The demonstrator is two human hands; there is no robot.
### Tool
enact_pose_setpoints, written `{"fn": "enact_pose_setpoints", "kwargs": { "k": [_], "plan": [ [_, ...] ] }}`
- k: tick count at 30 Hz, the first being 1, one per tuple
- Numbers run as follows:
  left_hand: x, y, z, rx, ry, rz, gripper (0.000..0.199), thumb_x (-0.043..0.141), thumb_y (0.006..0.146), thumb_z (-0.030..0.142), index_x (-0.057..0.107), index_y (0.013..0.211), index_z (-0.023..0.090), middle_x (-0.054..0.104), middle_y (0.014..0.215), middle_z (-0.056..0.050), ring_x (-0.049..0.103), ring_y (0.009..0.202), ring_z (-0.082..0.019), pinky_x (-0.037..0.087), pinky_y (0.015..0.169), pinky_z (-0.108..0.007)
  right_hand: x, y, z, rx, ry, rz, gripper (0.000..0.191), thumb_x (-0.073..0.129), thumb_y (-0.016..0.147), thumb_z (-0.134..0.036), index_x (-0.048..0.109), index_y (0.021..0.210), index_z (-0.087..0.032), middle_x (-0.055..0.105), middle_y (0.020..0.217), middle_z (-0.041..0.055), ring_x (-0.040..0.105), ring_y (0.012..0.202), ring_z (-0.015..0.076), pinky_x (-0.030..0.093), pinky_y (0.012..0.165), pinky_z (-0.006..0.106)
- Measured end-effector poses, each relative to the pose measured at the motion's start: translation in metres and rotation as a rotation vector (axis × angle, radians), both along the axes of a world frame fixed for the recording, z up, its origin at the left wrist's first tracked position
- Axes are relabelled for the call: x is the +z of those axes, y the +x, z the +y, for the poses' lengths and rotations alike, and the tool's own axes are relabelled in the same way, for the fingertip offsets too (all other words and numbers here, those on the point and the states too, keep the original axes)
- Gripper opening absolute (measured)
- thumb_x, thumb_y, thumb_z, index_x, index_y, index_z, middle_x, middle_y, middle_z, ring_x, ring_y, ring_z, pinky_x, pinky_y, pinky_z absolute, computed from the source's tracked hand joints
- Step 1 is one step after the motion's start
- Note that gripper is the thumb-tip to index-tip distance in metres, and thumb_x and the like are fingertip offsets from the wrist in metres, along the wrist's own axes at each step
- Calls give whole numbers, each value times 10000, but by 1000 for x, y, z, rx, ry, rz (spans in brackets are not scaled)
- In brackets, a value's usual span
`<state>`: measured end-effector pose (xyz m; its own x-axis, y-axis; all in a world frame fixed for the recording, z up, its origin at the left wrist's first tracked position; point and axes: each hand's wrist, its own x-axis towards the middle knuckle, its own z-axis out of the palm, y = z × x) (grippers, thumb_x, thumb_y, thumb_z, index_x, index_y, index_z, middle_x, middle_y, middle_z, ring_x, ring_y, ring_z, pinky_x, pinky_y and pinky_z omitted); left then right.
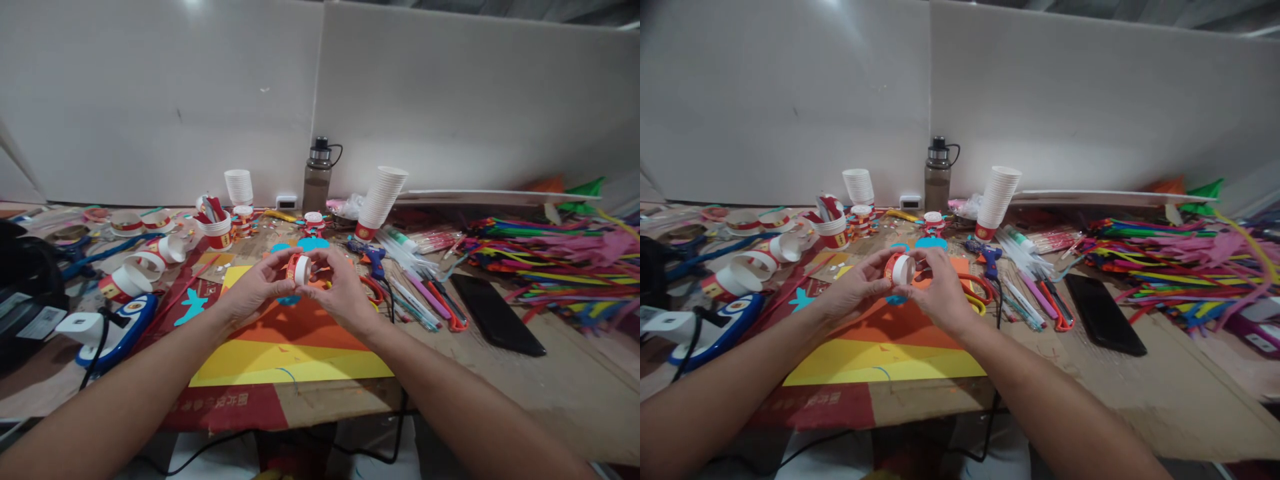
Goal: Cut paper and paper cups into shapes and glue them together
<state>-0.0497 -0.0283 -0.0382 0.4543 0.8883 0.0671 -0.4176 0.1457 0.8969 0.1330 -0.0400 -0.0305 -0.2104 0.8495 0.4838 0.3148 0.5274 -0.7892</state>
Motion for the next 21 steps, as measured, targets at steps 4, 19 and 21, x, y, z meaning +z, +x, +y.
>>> {"fn": "enact_pose_setpoints", "kwargs": {
  "k": [4,19,21],
  "plan": [
    [-2,0,1,13,-8,12,578,828,675,167,661,1216,287,616,1305,-68,623,1097,-207,555,823,-244,5,1,-3,-28,95,-135,379,771,773,-252,581,1100,-230,556,1026,64,562,930,193,542,774,346],
    [-13,-1,6,-18,79,82,593,811,701,172,615,1255,249,619,1301,-97,608,1134,-218,519,915,-292,1,4,-2,-53,169,-266,499,791,728,-130,575,1167,-230,550,1028,58,562,880,185,542,791,363],
    [-13,-1,6,-20,72,76,612,824,685,179,608,1254,235,624,1286,-100,622,1097,-212,518,912,-296,0,4,-2,-51,190,-258,507,800,728,-150,577,1177,-229,551,1024,59,560,883,188,542,795,369]
  ]
}}
